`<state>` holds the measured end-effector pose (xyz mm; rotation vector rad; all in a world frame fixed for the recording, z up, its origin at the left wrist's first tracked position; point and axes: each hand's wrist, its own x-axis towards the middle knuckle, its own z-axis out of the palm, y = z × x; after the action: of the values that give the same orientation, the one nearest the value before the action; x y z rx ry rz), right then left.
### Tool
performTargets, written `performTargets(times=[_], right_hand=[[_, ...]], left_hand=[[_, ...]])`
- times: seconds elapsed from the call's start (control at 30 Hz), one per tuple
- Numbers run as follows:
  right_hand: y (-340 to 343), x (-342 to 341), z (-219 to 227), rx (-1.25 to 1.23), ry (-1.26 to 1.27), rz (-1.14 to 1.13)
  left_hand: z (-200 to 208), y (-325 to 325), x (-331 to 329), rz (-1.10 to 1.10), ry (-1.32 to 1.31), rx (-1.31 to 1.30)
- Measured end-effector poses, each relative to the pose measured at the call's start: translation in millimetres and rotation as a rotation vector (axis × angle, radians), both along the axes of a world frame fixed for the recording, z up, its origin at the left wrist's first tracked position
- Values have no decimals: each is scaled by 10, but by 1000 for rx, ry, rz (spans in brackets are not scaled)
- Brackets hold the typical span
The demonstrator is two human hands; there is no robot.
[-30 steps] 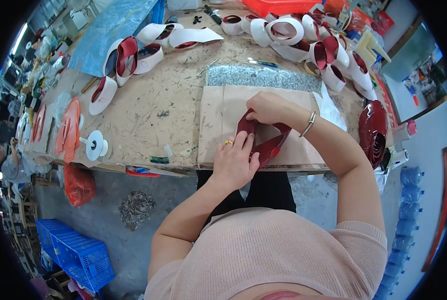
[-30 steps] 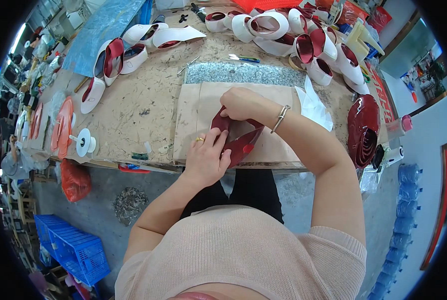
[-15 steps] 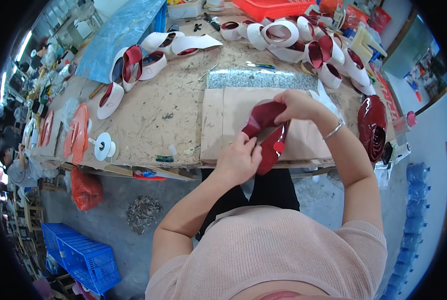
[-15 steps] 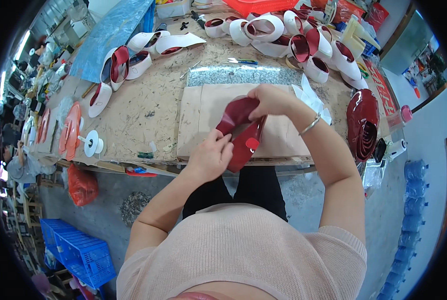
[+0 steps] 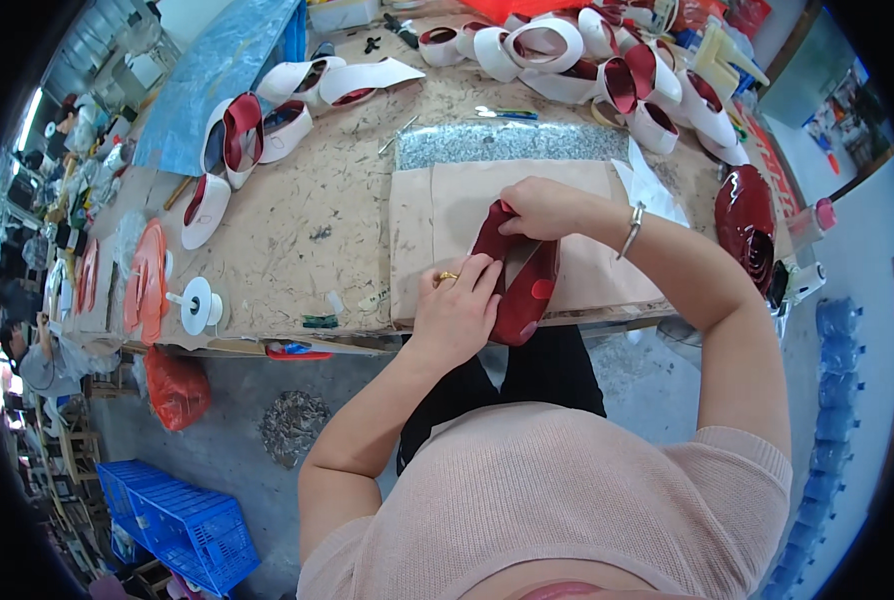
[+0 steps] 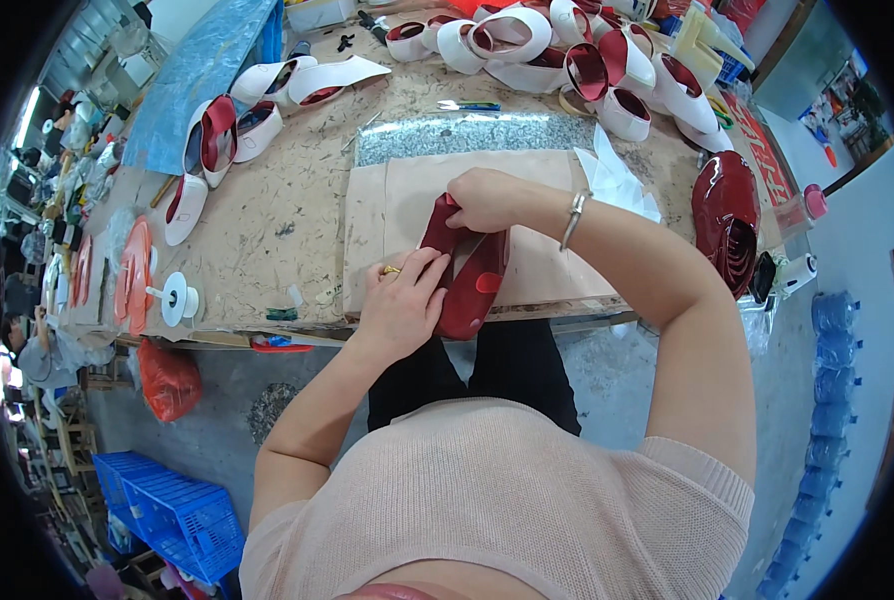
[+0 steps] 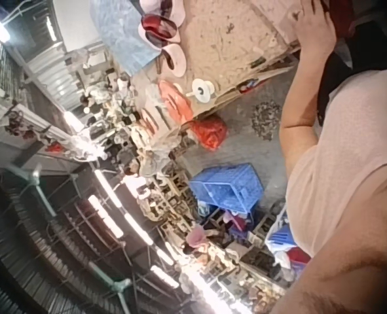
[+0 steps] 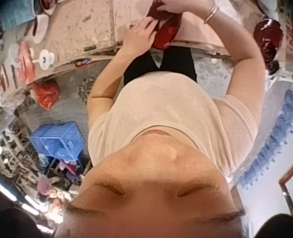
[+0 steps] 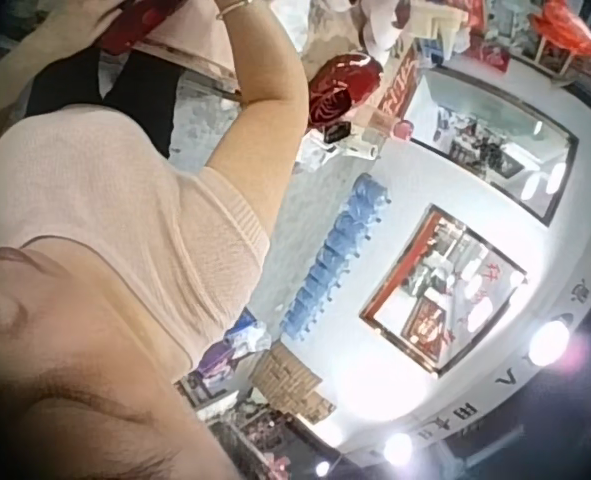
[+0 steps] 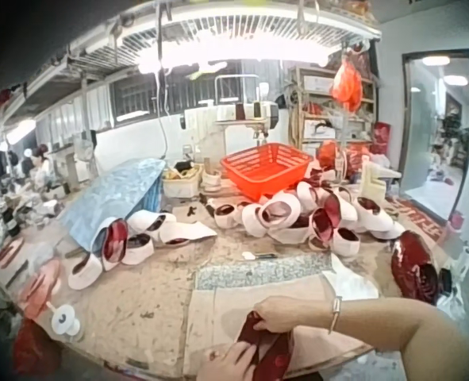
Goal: Assemble and inspect shoe components at a manufacturing workbench.
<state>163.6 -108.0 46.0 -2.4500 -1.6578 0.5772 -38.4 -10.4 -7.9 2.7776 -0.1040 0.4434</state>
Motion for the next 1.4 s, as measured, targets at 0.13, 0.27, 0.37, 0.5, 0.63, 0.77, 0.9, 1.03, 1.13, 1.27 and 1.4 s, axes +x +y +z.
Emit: performTargets(times=[0.13, 0.27, 0.37, 0.5, 0.63, 0.77, 0.9, 1.03, 1.13, 1.27, 1.4], right_hand=[[84, -10, 34, -83, -38, 10], [41, -15, -27, -35, -33, -17], [15, -27, -52, 11, -55, -92], [-195, -151, 404, 80, -105, -192], [-469, 32, 109, 12, -93, -91], [-334, 247, 131, -51, -76, -2], [-206, 182, 233, -41, 57, 58], [-227, 151, 43, 44, 24, -27], [-183, 149, 0, 6, -125, 64], [-144, 151, -41, -23, -164, 97], [-222, 144, -147, 86, -116, 50]], left_hand=[[66, 69, 43, -28, 89, -16], [201, 169, 232, -77, 217, -35], [173, 229, 330, -125, 219, -52], [100, 285, 328, -107, 134, -88], [29, 109, 316, -49, 30, -177], [129, -236, 291, 46, 196, -325], [27, 11, 336, -94, 4, -86], [-112, 43, 302, -139, -189, -11], [-39, 45, 292, -105, -94, 12], [-27, 117, 361, -121, -45, 21], [129, 237, 559, -249, 165, -69]])
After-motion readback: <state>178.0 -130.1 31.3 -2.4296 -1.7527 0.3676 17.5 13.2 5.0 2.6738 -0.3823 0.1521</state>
